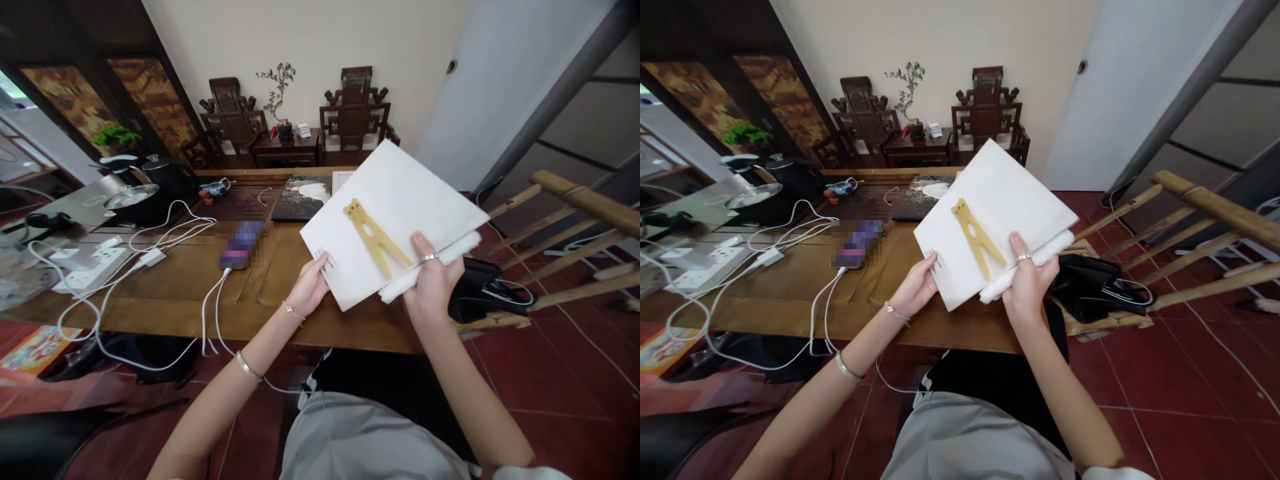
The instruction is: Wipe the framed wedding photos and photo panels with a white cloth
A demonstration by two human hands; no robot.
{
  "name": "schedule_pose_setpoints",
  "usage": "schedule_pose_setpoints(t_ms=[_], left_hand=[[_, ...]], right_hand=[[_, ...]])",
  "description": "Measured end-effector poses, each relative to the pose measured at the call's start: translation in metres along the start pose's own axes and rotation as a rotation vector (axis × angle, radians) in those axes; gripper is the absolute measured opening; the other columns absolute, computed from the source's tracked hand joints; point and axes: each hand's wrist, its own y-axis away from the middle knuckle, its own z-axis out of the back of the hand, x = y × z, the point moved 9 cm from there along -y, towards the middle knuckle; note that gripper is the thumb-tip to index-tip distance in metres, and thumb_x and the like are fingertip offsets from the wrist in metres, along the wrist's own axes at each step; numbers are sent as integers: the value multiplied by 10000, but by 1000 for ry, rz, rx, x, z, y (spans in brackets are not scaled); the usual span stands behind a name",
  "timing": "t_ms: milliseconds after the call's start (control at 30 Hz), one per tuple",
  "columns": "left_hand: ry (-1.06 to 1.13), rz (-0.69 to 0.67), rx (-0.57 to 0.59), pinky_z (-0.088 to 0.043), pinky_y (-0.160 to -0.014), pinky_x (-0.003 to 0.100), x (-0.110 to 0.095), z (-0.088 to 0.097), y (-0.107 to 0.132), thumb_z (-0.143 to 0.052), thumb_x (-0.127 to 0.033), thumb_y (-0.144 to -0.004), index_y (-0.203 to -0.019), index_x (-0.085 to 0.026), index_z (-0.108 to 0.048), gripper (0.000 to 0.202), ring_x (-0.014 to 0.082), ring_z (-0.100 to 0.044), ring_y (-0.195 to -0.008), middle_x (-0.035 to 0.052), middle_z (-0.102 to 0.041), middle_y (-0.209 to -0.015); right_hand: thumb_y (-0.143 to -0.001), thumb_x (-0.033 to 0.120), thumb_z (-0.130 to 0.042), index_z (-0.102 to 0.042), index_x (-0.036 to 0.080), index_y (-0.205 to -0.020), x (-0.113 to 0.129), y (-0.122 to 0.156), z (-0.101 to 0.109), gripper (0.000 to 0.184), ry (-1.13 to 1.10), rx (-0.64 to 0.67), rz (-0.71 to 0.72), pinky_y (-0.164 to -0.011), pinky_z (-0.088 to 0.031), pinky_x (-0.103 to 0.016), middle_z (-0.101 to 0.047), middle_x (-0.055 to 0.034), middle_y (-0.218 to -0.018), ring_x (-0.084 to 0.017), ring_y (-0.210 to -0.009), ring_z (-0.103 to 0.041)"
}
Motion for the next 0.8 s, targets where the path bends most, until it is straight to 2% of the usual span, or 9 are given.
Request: schedule_pose_setpoints(t_ms=[133, 233, 300, 367, 467, 533, 600, 700, 800], left_hand=[[62, -90, -252, -572, -967, 357, -7, 15, 0, -535, -302, -1001, -1103, -129, -639, 226, 226, -717, -1052, 128, -732, -1176], [6, -39, -339, -598, -906, 370, -12, 30, -6, -513, -292, -1011, -1062, -115, -647, 228, 231, -749, -940, 115, -772, -1006], [-34, -2, -356, -610, -865, 361, -17, 41, -11, -504, -268, -1012, -1017, -104, -653, 222, 230, -759, -876, 107, -776, -901], [-83, 22, -369, -618, -826, 352, -24, 52, -17, -496, -252, -1012, -967, -99, -657, 227, 226, -763, -816, 103, -771, -834], [-168, 18, -362, -622, -784, 341, -35, 66, -27, -536, -253, -991, -918, -109, -661, 204, 225, -763, -771, 86, -762, -767], [-220, 9, -346, -621, -769, 340, -42, 71, -34, -557, -269, -981, -912, -115, -668, 202, 226, -761, -761, 78, -757, -741], [-266, 17, -334, -618, -772, 351, -46, 75, -39, -572, -274, -972, -903, -116, -674, 200, 232, -760, -760, 81, -756, -736], [-315, 23, -304, -611, -781, 358, -49, 77, -45, -627, -293, -938, -862, -120, -675, 194, 248, -759, -782, 99, -758, -761], [-344, 18, -263, -606, -765, 341, -48, 77, -46, -680, -319, -900, -831, -131, -670, 201, 251, -757, -791, 107, -760, -783]], right_hand=[[-680, 287, -817, -618, 185, -1162, -31, 7, 12, 532, -73, 17, -231, -1009, -548, -482, -696, -80, -1207, -274, -1151, -650], [-629, 286, -854, -639, 166, -1086, -38, 2, 31, 518, -62, 4, -259, -1024, -530, -488, -714, -91, -1164, -286, -1158, -646], [-575, 283, -883, -623, 162, -1095, -30, -9, 51, 594, -22, -57, -149, -1022, -526, -494, -710, -93, -1163, -284, -1131, -659], [-546, 283, -897, -593, 168, -1149, -10, -20, 75, 686, 107, -123, 53, -1021, -524, -495, -698, -92, -1182, -284, -1122, -662], [-631, 310, -840, -628, 174, -1080, 19, -31, 95, 515, 523, -106, 310, -986, -544, -497, -724, -101, -1088, -323, -1079, -679], [-716, 297, -751, -661, 188, -911, 26, -34, 92, 241, 803, 43, 410, -947, -557, -524, -744, -116, -955, -363, -994, -704], [-748, 217, -669, -653, 215, -813, 23, -29, 78, 67, 960, 292, 513, -979, -531, -555, -751, -129, -960, -383, -1014, -700], [-735, 68, -562, -649, 233, -824, 11, -4, 50, 207, 988, 736, 661, -1134, -391, -588, -674, -115, -1289, -358, -1304, -542], [-737, -19, -452, -638, 215, -831, 1, 22, 33, 314, 907, 1021, 741, -1179, -290, -638, -507, -84, -1498, -293, -1459, -335]])
